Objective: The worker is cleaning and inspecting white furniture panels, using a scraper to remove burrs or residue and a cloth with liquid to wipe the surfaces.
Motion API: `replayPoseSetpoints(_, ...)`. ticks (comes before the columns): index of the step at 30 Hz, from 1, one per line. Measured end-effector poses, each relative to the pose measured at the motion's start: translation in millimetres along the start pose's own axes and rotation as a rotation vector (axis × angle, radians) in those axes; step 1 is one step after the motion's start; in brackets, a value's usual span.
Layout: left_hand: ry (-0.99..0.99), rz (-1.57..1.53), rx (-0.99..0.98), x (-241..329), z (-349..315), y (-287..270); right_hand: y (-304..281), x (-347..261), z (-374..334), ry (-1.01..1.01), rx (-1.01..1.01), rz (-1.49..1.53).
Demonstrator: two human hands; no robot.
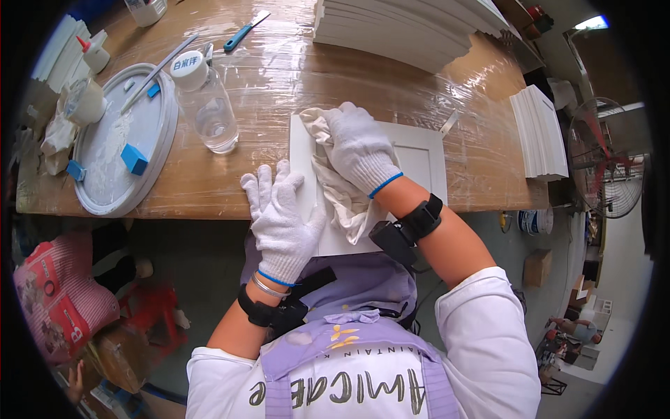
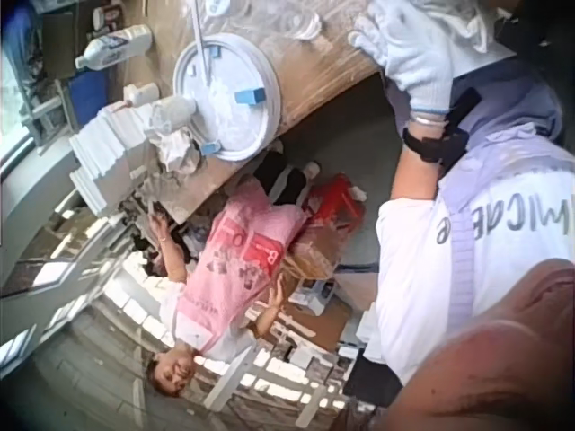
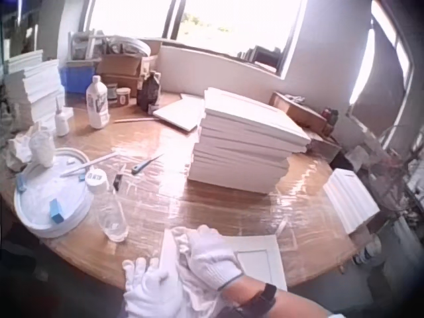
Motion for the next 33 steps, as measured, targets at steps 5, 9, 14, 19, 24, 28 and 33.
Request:
replayPoseSetpoints(5,0.013,-0.008,0.016,10,4,-7,-35,115,-48,0.360,0.097,-0.117)
replayPoseSetpoints(9,0.024,-0.006,0.008,9,4,-5,-26,67,-42,0.234,0.134,-0.059)
replayPoseSetpoints(14,0.004,0.035,0.026,7,1,0,-7,32,-24,0.184,-0.036,-0.015)
replayPoseSetpoints(19,0.020,0.055,0.034,11,2,-2,-45,123,-56,0.583,0.109,-0.033)
replayPoseSetpoints(24,0.047,0.060,0.019,12,3,1,-32,63,-46,0.296,0.138,-0.047)
replayPoseSetpoints(28,0.023,0.070,0.021,10,1,-1,-40,97,-43,0.441,0.034,-0.068)
replayPoseSetpoints(33,0.047,0.062,0.034,11,1,-2,-54,136,-53,0.739,-0.051,-0.080)
Point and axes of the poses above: each hand's wrist, its own z-axis towards the middle knuckle, its own y-axis out of the palm, x = y × z, the point moved 1 cm from there along z, towards the middle knuckle, and after that the axes turned 7 degrees about z, right-handed, at the moved point
